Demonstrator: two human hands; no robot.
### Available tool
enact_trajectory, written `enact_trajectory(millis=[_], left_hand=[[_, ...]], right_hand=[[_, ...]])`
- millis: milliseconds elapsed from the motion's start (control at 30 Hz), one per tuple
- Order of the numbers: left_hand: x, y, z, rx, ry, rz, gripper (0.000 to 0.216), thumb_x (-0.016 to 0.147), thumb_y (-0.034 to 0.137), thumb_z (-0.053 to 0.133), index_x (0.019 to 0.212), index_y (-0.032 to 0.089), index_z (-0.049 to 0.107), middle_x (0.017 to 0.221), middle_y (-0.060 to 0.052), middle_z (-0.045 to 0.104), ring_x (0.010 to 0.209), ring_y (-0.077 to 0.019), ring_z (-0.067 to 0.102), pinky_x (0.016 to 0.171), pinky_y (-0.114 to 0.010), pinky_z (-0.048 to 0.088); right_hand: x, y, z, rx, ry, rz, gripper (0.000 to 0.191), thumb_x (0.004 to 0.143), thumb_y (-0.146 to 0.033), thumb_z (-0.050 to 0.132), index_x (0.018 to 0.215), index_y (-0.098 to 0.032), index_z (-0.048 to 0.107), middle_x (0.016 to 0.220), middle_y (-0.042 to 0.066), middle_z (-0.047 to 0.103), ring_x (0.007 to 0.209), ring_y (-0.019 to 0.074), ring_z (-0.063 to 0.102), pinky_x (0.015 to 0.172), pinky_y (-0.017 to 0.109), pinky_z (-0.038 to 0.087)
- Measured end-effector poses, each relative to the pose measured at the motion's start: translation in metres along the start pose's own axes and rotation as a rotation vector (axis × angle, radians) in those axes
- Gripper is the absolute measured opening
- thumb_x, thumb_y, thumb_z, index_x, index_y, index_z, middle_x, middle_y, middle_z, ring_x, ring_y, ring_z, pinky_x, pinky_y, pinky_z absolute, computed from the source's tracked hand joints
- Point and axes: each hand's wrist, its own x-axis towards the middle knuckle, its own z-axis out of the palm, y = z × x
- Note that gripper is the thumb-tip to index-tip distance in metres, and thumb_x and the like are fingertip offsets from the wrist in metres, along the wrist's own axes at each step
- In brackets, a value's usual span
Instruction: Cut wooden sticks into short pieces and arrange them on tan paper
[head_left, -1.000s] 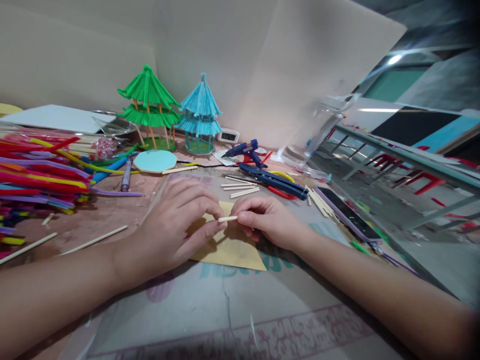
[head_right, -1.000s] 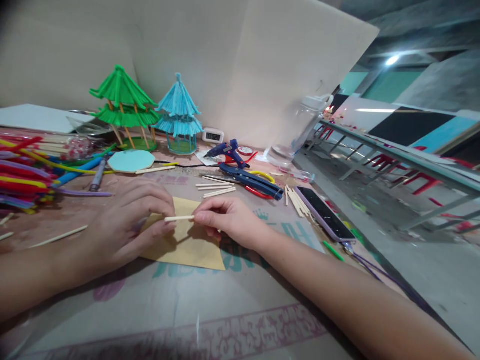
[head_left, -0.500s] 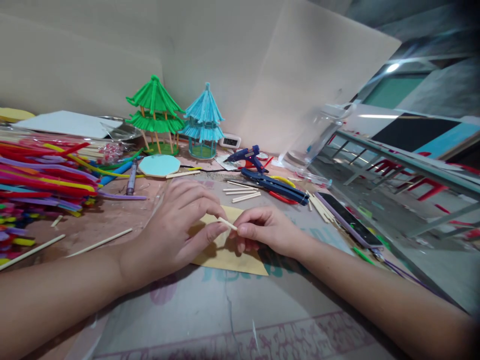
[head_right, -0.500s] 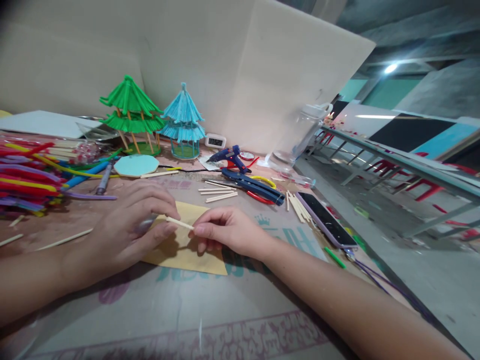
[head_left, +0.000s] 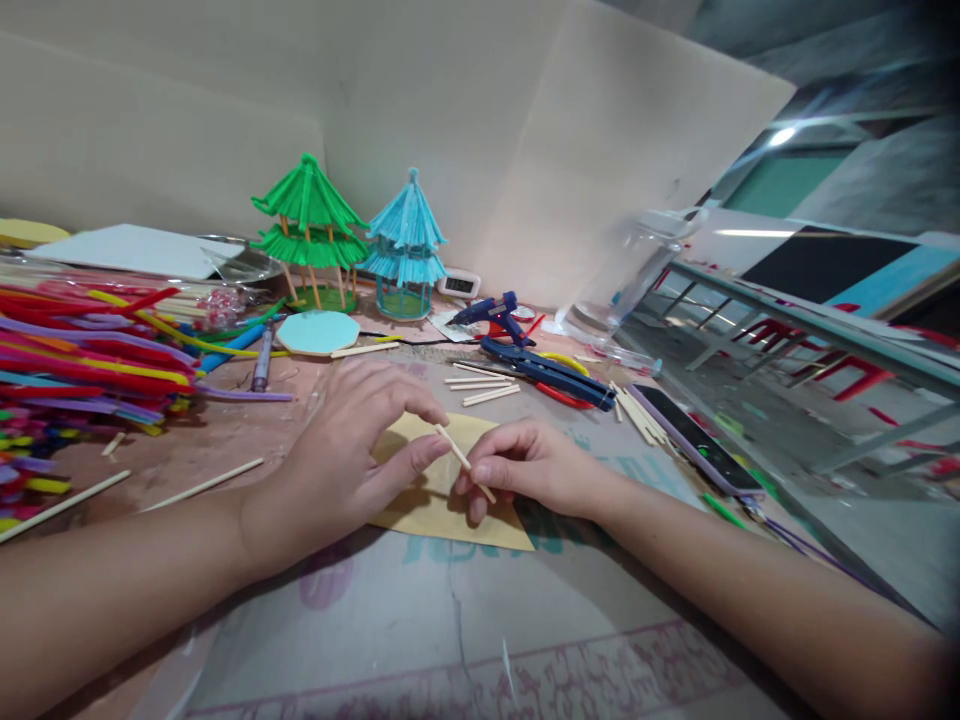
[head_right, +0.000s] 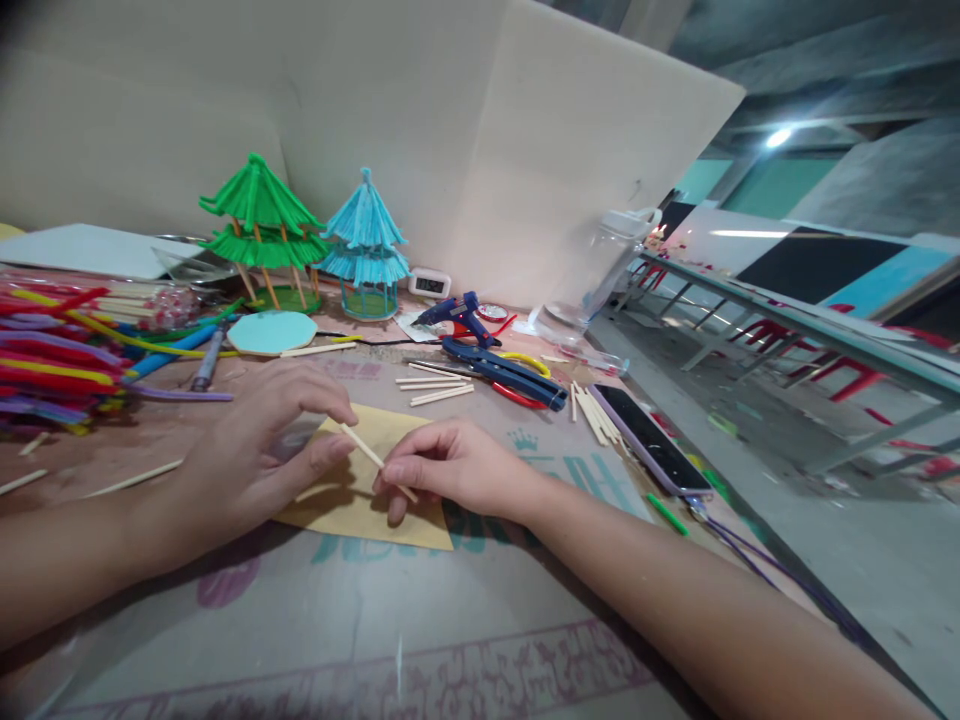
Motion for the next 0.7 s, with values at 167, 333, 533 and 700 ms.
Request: enact_trajectory(millis=[167,333,533,700], left_hand=[[-0.0005,-0.0012,0.0003,0.0,0.012,-0.005,0.014,0.102,0.036,0.061,0.101,0.022,0.059,0.103,-0.003,0.066,0.104,-0.0225,0.061,0.093,-0.041,0.042],[-0.0002,-0.0017,0.0004,-0.004,0.011,-0.025,0.013,0.102,0.034,0.061,0.097,0.022,0.057,0.101,-0.003,0.066,0.102,-0.0222,0.061,0.091,-0.041,0.042],[-0.0015,-0.0034,0.002,-0.005,0.016,-0.035,0.015,0.103,0.036,0.059,0.096,0.022,0.056,0.101,-0.003,0.066,0.101,-0.0219,0.061,0.091,-0.04,0.042],[-0.0001,-0.0058,0.0052,-0.011,-0.098,-0.07,0.015,0.103,0.035,0.055,0.099,0.022,0.061,0.1,-0.003,0.069,0.099,-0.0216,0.062,0.088,-0.038,0.044]], right_hand=[[-0.0005,0.0014,-0.0007,-0.021,0.001,0.001,0.039,0.088,-0.054,0.075,0.088,-0.015,0.078,0.069,0.004,0.078,0.057,0.0107,0.065,0.053,0.022,0.043],[0.0,0.0018,-0.0015,-0.051,0.024,-0.012,0.042,0.088,-0.056,0.074,0.091,-0.015,0.078,0.065,0.003,0.076,0.052,0.0086,0.058,0.049,0.021,0.036],[0.0017,-0.0026,0.0002,-0.063,0.042,-0.035,0.042,0.084,-0.058,0.077,0.087,-0.016,0.078,0.068,0.003,0.075,0.054,0.0093,0.057,0.048,0.021,0.038],[0.0013,-0.0028,-0.0007,0.01,0.142,-0.082,0.04,0.078,-0.053,0.085,0.079,-0.017,0.071,0.059,-0.003,0.065,0.047,0.0063,0.049,0.044,0.018,0.036]])
